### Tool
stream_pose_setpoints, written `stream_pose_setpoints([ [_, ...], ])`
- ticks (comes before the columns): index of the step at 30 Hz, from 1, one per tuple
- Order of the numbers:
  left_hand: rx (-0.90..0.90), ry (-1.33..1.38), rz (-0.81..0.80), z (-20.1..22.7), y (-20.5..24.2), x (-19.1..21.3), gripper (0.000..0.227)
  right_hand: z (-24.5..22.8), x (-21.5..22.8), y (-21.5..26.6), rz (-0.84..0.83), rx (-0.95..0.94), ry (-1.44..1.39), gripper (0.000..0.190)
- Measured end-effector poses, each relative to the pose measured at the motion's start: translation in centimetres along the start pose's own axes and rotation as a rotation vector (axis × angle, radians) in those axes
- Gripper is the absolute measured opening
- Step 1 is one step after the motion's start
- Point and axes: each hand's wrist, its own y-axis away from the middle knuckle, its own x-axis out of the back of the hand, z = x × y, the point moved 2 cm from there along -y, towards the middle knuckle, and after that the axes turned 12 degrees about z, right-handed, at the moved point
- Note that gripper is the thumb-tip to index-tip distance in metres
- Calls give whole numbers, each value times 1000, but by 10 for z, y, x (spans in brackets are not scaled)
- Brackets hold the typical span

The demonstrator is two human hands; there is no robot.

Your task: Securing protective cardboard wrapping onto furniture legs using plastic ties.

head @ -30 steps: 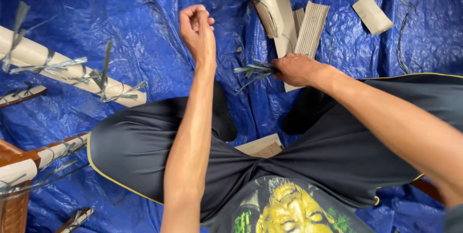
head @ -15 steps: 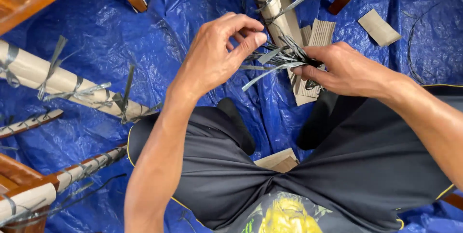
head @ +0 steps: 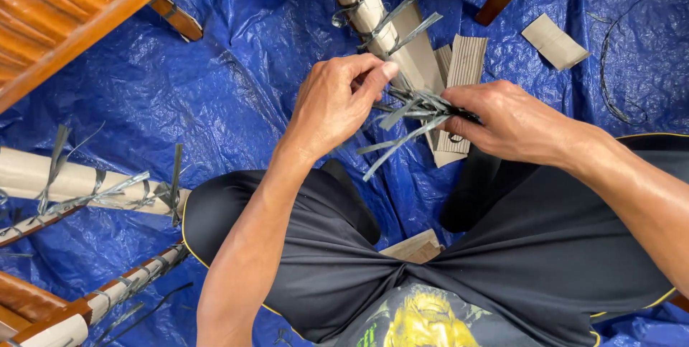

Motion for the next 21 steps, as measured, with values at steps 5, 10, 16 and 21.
stream_pose_setpoints([
  [5, 0, 52, 40, -6, 0, 1, 33, 5, 1, 5, 20, 67, 36, 27],
  [10, -53, 2, 60, -17, 5, -5, 43, 1, 1, 9, 48, 124, 75, 27],
  [16, 149, 141, -109, -22, 13, -14, 48, -2, -8, 15, 57, 244, 87, 26],
  [21, 122, 454, -208, -31, 19, -19, 32, -2, -11, 18, 63, 270, 59, 26],
])
